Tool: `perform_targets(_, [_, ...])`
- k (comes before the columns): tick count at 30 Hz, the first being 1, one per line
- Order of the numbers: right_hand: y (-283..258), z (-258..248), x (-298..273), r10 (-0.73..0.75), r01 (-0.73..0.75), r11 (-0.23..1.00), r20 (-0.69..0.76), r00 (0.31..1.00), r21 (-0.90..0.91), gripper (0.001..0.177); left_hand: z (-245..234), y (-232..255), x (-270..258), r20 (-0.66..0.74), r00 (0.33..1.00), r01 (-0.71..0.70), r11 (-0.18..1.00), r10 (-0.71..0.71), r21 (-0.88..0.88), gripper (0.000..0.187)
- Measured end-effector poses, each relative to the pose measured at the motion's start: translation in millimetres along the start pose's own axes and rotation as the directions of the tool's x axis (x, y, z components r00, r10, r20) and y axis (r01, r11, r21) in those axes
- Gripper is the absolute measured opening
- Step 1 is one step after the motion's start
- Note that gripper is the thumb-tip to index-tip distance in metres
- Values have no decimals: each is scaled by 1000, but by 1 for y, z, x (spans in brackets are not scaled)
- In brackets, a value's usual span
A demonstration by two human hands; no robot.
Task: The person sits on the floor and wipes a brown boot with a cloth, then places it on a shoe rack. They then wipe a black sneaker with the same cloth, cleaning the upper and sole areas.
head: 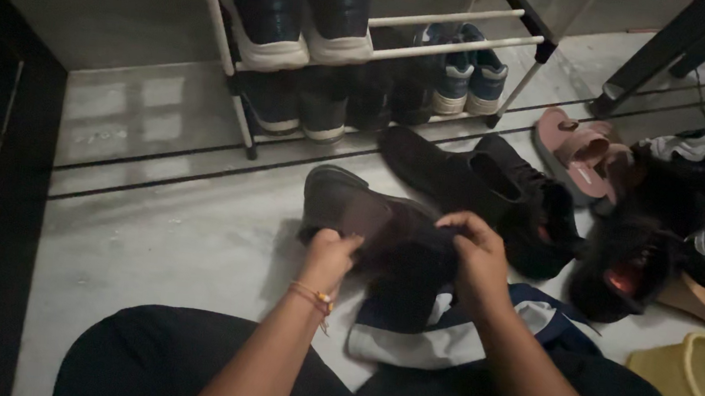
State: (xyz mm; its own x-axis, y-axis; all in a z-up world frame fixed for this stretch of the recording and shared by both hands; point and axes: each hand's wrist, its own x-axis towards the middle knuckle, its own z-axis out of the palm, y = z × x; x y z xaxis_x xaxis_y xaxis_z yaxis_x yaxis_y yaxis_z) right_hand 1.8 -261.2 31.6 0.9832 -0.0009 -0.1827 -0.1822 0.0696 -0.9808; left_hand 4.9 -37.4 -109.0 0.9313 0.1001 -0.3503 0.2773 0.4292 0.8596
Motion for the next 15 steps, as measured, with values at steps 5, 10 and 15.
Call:
perform_targets(5, [5,22,10,-402,437,853,176,899,-285,29,17,15,-27,124,984,132,991,-127,-29,18])
perform_targets(10, [1,43,-6,-638,561,200,328,697,-803,31,20,24,-32,208,973,133,978,-98,-163,19])
perform_targets(15, [-3,51,-10,-434,463,390,285,855,-796,28,16,33,-36,168,979,155,956,-115,-249,20])
